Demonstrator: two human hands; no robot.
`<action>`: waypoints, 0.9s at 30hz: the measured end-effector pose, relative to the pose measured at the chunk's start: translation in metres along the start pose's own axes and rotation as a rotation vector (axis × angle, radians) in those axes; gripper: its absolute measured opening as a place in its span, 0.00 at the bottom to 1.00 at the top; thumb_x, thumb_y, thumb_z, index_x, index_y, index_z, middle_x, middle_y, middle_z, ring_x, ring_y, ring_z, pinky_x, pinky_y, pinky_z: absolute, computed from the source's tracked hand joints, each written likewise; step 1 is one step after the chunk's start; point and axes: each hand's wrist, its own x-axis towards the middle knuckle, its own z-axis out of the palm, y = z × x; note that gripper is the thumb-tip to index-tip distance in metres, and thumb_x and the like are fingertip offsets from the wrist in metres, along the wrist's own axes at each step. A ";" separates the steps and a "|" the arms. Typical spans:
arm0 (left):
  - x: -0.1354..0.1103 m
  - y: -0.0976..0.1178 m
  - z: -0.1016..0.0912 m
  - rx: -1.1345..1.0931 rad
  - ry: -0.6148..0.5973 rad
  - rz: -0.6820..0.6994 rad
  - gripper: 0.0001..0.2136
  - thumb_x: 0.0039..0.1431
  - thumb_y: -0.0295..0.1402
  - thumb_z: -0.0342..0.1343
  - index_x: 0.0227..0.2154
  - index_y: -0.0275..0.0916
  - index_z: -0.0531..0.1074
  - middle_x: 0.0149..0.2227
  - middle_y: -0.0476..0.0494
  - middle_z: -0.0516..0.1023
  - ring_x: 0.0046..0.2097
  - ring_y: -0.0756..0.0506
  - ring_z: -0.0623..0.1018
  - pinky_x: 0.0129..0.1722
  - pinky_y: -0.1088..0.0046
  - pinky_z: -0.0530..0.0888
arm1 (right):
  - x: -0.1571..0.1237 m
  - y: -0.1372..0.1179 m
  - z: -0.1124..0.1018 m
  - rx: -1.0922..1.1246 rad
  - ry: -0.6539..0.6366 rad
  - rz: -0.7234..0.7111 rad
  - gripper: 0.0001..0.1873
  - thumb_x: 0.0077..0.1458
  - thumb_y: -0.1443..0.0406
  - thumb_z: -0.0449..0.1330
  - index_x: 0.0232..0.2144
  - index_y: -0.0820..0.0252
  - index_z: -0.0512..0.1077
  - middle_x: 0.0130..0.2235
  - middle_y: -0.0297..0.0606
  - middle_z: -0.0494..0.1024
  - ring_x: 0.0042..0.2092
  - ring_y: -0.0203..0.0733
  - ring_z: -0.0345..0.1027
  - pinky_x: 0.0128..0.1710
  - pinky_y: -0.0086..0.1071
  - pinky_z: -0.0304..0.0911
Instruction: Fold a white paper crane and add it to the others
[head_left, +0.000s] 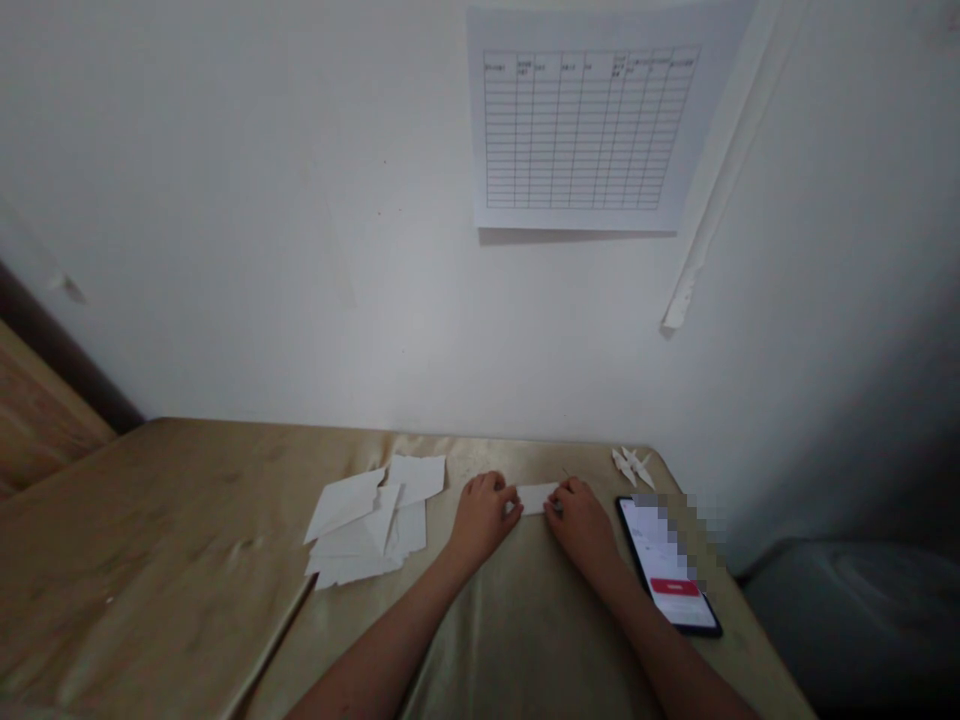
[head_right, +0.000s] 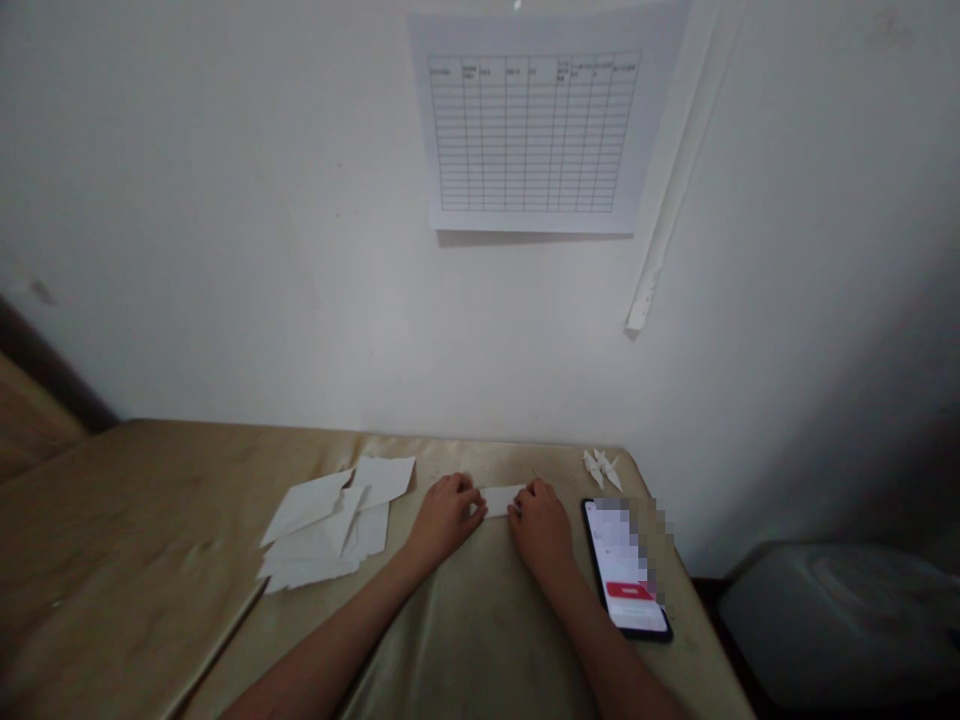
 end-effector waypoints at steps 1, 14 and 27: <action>0.000 0.002 0.001 0.001 0.002 -0.018 0.07 0.59 0.39 0.61 0.38 0.45 0.79 0.44 0.43 0.74 0.47 0.42 0.73 0.51 0.62 0.68 | 0.000 0.000 0.001 -0.002 0.002 0.004 0.10 0.61 0.63 0.55 0.37 0.59 0.76 0.45 0.44 0.75 0.50 0.46 0.67 0.51 0.33 0.59; 0.006 0.005 0.000 -0.020 -0.051 -0.091 0.13 0.55 0.45 0.65 0.39 0.45 0.79 0.47 0.43 0.73 0.52 0.39 0.71 0.55 0.58 0.65 | 0.007 0.003 0.010 0.014 -0.027 0.124 0.16 0.54 0.55 0.64 0.41 0.58 0.73 0.49 0.46 0.72 0.54 0.53 0.64 0.52 0.39 0.58; 0.006 -0.007 -0.012 -0.079 -0.167 -0.050 0.10 0.56 0.37 0.65 0.42 0.50 0.79 0.53 0.47 0.73 0.56 0.38 0.69 0.58 0.56 0.64 | 0.016 0.029 0.006 0.115 -0.117 0.144 0.13 0.54 0.67 0.60 0.43 0.57 0.76 0.51 0.43 0.72 0.56 0.48 0.63 0.54 0.35 0.57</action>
